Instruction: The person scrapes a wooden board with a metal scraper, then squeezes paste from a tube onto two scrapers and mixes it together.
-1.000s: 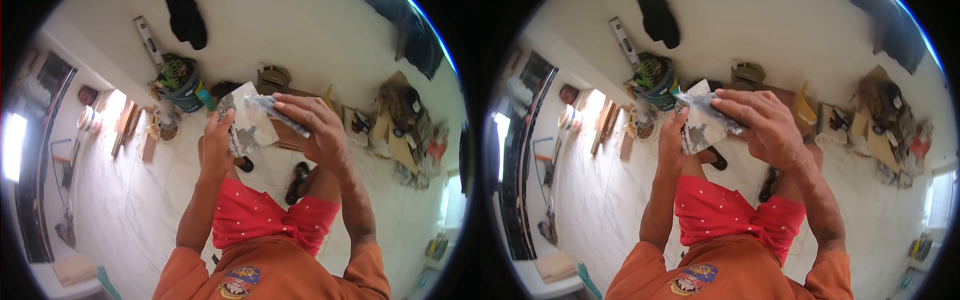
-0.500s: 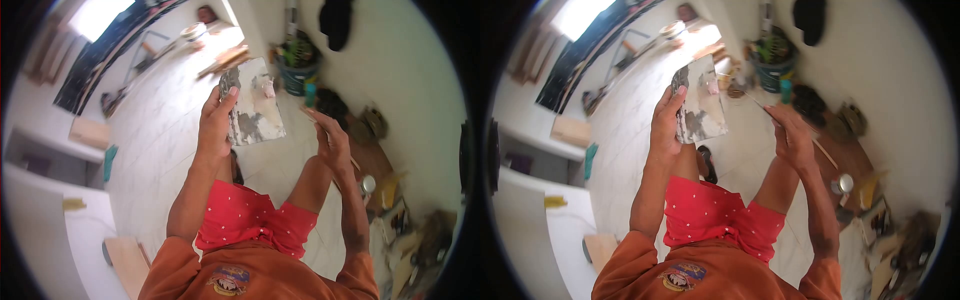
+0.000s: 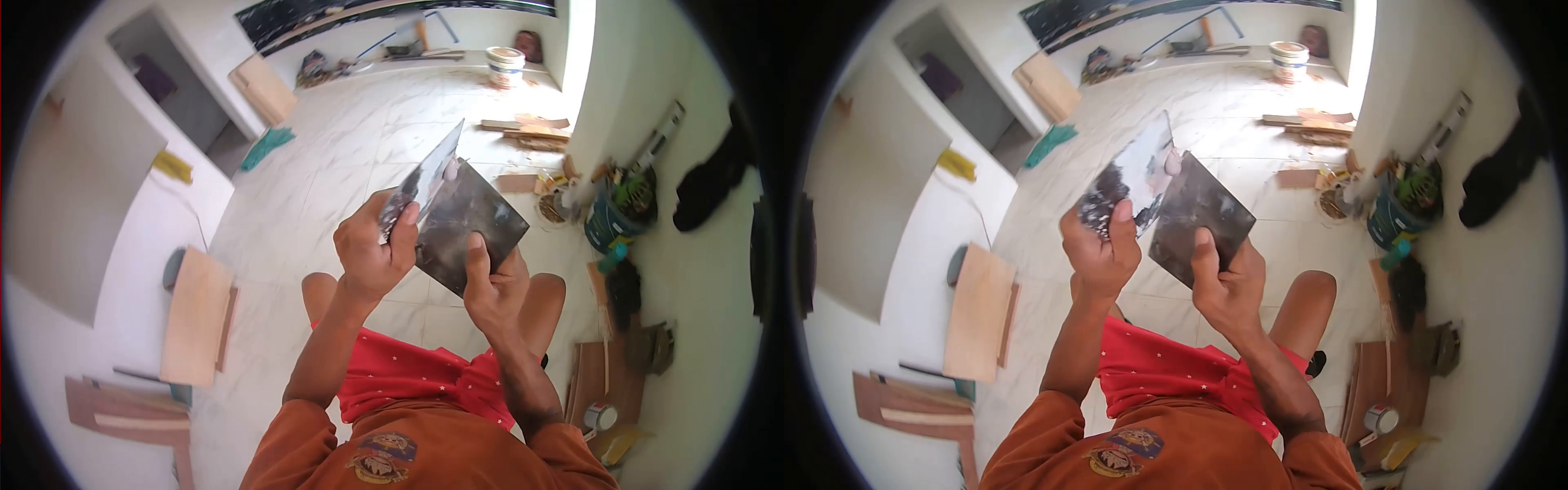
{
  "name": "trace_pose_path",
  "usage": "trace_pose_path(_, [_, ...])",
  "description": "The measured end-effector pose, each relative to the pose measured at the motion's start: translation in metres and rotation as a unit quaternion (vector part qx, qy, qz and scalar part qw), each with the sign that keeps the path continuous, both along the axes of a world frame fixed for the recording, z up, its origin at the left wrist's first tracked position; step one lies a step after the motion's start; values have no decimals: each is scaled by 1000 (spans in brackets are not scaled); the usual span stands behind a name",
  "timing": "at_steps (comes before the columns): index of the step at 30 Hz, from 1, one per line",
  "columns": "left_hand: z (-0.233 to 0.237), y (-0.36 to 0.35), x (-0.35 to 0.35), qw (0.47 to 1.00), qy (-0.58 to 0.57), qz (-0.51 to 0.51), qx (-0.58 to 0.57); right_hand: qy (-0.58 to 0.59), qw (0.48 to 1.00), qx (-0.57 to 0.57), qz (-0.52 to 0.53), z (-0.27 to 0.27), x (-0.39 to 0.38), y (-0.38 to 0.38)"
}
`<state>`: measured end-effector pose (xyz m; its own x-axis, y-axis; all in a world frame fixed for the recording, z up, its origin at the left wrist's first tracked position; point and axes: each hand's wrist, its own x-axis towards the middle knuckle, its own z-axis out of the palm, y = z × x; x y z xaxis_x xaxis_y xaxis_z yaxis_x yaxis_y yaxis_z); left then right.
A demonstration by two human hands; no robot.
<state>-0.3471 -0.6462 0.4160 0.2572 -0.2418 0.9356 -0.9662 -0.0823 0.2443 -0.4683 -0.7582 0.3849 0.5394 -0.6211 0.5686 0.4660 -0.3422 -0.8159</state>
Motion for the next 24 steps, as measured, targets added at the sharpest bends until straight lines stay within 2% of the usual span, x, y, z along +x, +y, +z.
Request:
trace_pose_path(2, [-16, 29, 16, 998, 18, 52, -3, 27, 998, -50, 23, 4, 26, 27])
trace_pose_path(3, [-28, 47, 26, 996, 67, 54, 5, 53, 996, -30, 60, 2, 39, 37])
trace_pose_path(5, [-51, 70, 46, 995, 52, 84, -18, 107, 987, 17, 122, -5, 65, 48])
trace_pose_path(7, [-70, 92, 66, 993, 57, 106, -4, 89, 974, 105, 182, -26, 101, 57])
trace_pose_path(9, [-87, 107, 77, 973, 198, 115, -13, 77, 949, 193, 237, -39, 136, 61])
trace_pose_path(13, [-135, 137, 133, 884, 428, 155, -108, 136, 865, 316, 366, -66, 210, 53])
trace_pose_path(17, [-191, 172, 197, 815, 521, 171, -189, 221, 821, 333, 409, -110, 292, 61])
trace_pose_path(20, [-223, 178, 211, 743, 590, 149, -279, 271, 808, 318, 415, -147, 327, 48])
trace_pose_path(22, [-246, 190, 224, 711, 608, 195, -295, 289, 786, 338, 430, -166, 347, 51])
trace_pose_path(23, [-253, 195, 224, 683, 623, 182, -335, 326, 760, 343, 445, -164, 351, 49])
trace_pose_path(24, [-254, 197, 230, 655, 633, 159, -382, 341, 757, 346, 436, -172, 355, 45])
